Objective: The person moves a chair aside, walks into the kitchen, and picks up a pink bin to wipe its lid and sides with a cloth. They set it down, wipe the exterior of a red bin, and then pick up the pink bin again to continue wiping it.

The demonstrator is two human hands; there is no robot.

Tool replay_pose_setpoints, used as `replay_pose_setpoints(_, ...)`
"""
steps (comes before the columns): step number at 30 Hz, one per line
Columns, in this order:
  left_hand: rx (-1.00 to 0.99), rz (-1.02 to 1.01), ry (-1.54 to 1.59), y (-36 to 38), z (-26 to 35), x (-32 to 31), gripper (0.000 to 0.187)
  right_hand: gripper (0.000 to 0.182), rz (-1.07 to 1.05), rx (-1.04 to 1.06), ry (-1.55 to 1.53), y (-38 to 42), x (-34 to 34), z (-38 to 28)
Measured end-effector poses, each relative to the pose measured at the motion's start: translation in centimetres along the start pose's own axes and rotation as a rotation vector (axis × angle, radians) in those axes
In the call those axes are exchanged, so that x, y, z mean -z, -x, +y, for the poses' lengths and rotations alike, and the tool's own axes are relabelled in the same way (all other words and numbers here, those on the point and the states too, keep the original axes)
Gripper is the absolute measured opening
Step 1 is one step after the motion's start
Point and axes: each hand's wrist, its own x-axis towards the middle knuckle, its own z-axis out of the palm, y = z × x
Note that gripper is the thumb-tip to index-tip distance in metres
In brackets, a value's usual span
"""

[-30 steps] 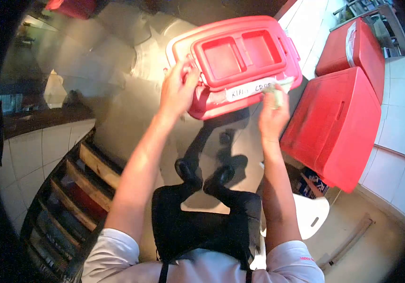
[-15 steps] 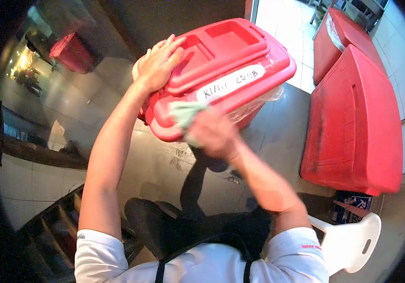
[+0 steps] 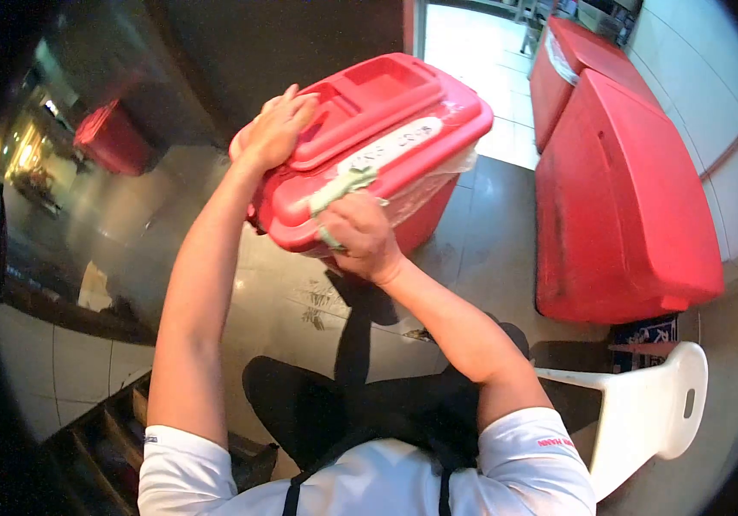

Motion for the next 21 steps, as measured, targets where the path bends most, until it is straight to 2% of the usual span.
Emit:
replay_pose_setpoints(2, -0.019, -0.018, 0.036, 0.5, 0.8, 0.6, 0.061, 0.025, -0.096, 0.087, -0.005, -0.6, 1.7, 0.3)
replay_pose_setpoints(4, -0.007, -0.039, 0.04, 0.4, 1.0, 1.1, 0.061, 0.025, -0.202, 0.247, -0.008, -0.9, 4.1, 3.1)
replay_pose_setpoints(5, -0.026, -0.025, 0.058, 0.3, 0.5, 0.8, 0.06, 0.023, -0.224, 0.242, -0.047, 0.0, 4.6, 5.9)
replay_pose_setpoints(7, -0.026, -0.006, 0.048, -0.3, 0.0, 0.4, 0.06, 0.014, 0.003, 0.326, 0.25, 0.6, 7.2, 11.2)
replay_pose_setpoints(8, -0.02, 0.002, 0.049, -0.3, -0.6, -0.1, 0.061, 0.014, -0.129, 0.322, 0.518, 0.9, 9.6, 14.0)
replay_pose_setpoints(9, -0.056, -0.014, 0.048, -1.2, -2.4, -0.9, 0.061, 0.016, 0.034, 0.238, 0.432, 2.0, 11.8, 18.4)
replay_pose_setpoints(10, -0.123, -0.08, 0.085, -1.0, -1.6, 0.2, 0.062, 0.013, 0.148, -0.01, 0.525, 3.9, 13.9, 22.8)
replay_pose_setpoints(11, -0.14, -0.064, 0.096, -0.8, -1.6, 0.1, 0.061, 0.015, 0.257, -0.639, 0.55, 4.9, 16.6, 25.7)
replay_pose_setpoints(12, -0.16, -0.043, 0.11, -0.8, -1.6, 0.0, 0.061, 0.026, 0.449, -0.854, 0.542, 3.0, 18.9, 21.8)
replay_pose_setpoints(13, -0.149, -0.046, 0.118, -1.0, -2.0, 0.1, 0.059, 0.03, 0.62, -0.78, 0.62, 4.6, 19.7, 23.2)
replay_pose_setpoints(14, -0.132, -0.039, 0.132, -1.0, -1.1, 0.0, 0.058, 0.03, 0.698, -0.819, 0.512, 4.8, 19.6, 21.5)
replay_pose_setpoints(16, -0.139, -0.064, 0.141, -0.7, -0.7, 0.3, 0.058, 0.031, 0.854, -0.895, 0.275, 5.5, 15.6, 16.7)
replay_pose_setpoints(18, -0.168, -0.065, 0.18, -1.0, -1.9, 0.0, 0.058, 0.03, 0.953, -0.901, 0.066, 7.7, 9.2, 15.3)
replay_pose_setpoints(19, -0.182, -0.114, 0.228, -1.2, -1.7, 0.2, 0.059, 0.031, 0.841, -0.785, 0.021, 10.9, 4.2, 16.6)
replay_pose_setpoints(21, -0.082, -0.115, 0.407, -0.5, -0.1, 0.0, 0.062, 0.042, 0.712, -0.862, 0.233, 15.3, -4.4, 13.7)
